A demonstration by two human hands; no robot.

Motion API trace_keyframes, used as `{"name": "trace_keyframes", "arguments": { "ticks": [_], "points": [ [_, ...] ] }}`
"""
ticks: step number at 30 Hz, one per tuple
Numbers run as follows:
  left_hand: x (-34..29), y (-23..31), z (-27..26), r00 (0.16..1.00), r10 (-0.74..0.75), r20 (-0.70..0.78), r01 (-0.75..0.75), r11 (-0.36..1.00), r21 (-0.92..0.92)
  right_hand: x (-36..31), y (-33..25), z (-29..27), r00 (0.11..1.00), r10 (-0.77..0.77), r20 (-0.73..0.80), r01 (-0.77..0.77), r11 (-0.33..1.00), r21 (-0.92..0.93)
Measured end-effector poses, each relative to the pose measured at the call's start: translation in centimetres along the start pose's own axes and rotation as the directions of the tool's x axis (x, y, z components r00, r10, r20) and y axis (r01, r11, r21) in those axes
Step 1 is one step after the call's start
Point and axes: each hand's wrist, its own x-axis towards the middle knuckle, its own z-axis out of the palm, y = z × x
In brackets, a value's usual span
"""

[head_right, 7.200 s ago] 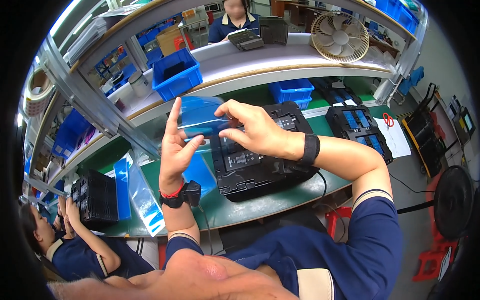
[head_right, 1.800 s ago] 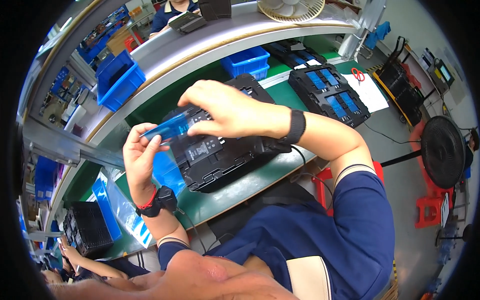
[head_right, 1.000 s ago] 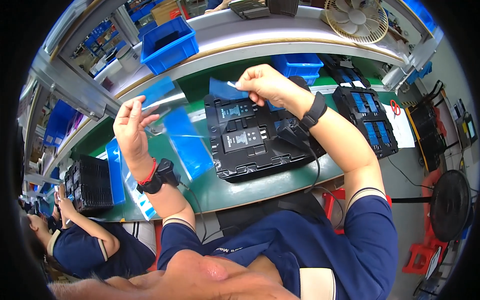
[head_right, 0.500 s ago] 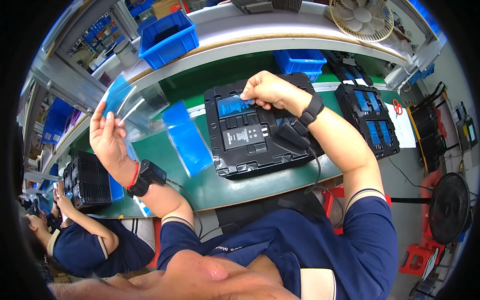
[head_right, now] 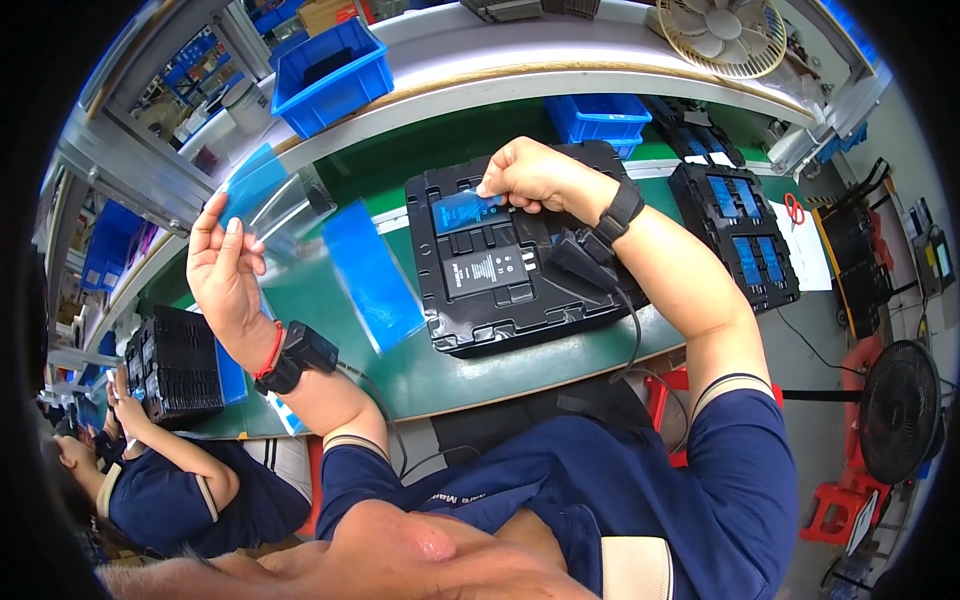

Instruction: Peel the blue protective film from electronic modules and place the modules into an organized tray.

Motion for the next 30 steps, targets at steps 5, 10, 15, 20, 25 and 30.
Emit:
{"name": "trace_keyframes", "arguments": {
  "ticks": [5, 10, 15, 20, 25, 30],
  "points": [
    [-0.1, 0.3, 0.3, 1.000, -0.014, 0.020, 0.014, 1.000, 0.006, -0.1, -0.4, 1.1, 0.995, 0.004, -0.104, -0.022, 0.985, -0.173],
    [-0.1, 0.0, 1.6, 0.996, -0.082, 0.043, 0.080, 0.996, 0.038, -0.5, -0.5, 2.0, 0.955, -0.247, -0.163, 0.115, 0.818, -0.564],
    [-0.8, -0.7, 4.4, 0.975, -0.148, 0.163, 0.126, 0.982, 0.137, -2.2, -1.6, 3.0, 0.665, -0.722, -0.193, 0.244, 0.454, -0.857],
    [-2.3, -1.7, 8.3, 0.920, -0.218, 0.326, 0.171, 0.971, 0.167, -5.3, -3.8, 6.1, 0.393, -0.919, 0.009, 0.655, 0.273, -0.705],
    [-4.0, -1.8, 9.8, 0.893, -0.181, 0.412, 0.124, 0.979, 0.160, -5.1, -3.7, 7.2, 0.246, -0.954, 0.170, 0.630, 0.024, -0.776],
    [-3.6, -1.3, 9.6, 0.822, -0.011, 0.569, -0.193, 0.935, 0.298, -5.4, -3.0, 6.6, 0.264, -0.954, 0.145, 0.624, 0.054, -0.779]
  ]
}}
